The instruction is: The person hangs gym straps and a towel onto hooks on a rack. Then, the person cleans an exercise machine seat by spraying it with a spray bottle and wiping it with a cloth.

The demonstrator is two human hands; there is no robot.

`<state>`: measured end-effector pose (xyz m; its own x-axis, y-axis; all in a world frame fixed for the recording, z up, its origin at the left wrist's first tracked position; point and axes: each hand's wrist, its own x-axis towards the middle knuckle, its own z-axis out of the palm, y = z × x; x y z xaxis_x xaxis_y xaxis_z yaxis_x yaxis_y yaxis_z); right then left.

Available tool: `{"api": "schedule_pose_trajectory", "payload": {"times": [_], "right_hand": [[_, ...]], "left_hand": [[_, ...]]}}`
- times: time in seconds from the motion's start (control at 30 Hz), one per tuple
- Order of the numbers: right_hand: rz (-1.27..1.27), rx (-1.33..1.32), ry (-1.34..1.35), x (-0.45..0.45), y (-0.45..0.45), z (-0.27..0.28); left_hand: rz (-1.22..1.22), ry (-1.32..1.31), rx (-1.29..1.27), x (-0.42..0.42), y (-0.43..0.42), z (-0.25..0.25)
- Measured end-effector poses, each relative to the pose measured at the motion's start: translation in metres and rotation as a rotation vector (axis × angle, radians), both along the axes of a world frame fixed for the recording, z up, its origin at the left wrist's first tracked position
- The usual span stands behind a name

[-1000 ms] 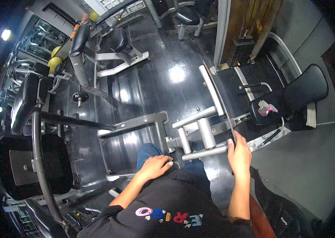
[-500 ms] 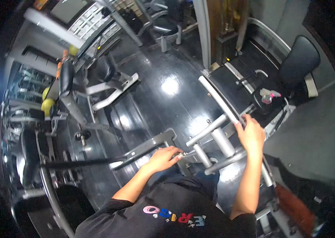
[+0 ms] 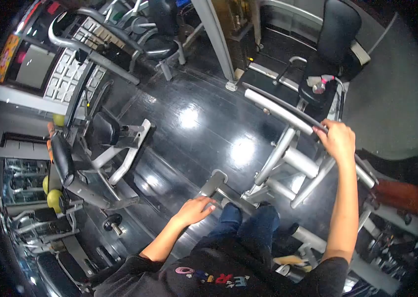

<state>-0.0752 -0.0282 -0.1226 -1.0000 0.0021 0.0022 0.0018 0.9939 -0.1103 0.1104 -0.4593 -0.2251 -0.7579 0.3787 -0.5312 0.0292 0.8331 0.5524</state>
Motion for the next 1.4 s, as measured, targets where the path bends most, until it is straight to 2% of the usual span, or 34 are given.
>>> {"api": "schedule_pose_trajectory", "payload": {"times": [0.1,0.33,0.67,0.87,1.03,1.17,1.23,1.3,1.4], "right_hand": [[0.001,-0.023,-0.008,0.000,0.001,0.002],[-0.040,-0.034,-0.047,0.000,0.000,0.004],[-0.058,-0.044,-0.045,-0.002,0.000,0.005],[-0.027,0.025,-0.011,-0.006,0.004,0.001],[-0.061,-0.094,-0.099,-0.011,0.007,0.006],[-0.049,-0.156,-0.121,-0.014,0.011,0.005],[-0.128,-0.212,-0.148,-0.019,0.006,0.014],[-0.134,-0.197,-0.142,-0.021,0.005,0.010],[-0.219,-0.237,-0.205,-0.028,-0.001,0.022]], "left_hand": [[-0.033,-0.056,0.008,0.004,-0.012,0.004],[0.036,0.029,-0.007,0.001,-0.044,0.016],[0.033,0.020,-0.009,-0.057,-0.056,0.031],[-0.028,0.070,0.048,-0.136,-0.042,0.031],[-0.121,0.153,0.148,-0.214,-0.021,0.053],[-0.119,0.172,0.248,-0.291,-0.007,0.036],[-0.183,0.108,0.190,-0.329,0.001,0.036],[-0.379,0.060,0.132,-0.365,0.009,0.041],[-0.347,0.094,0.118,-0.408,0.012,0.052]]}}
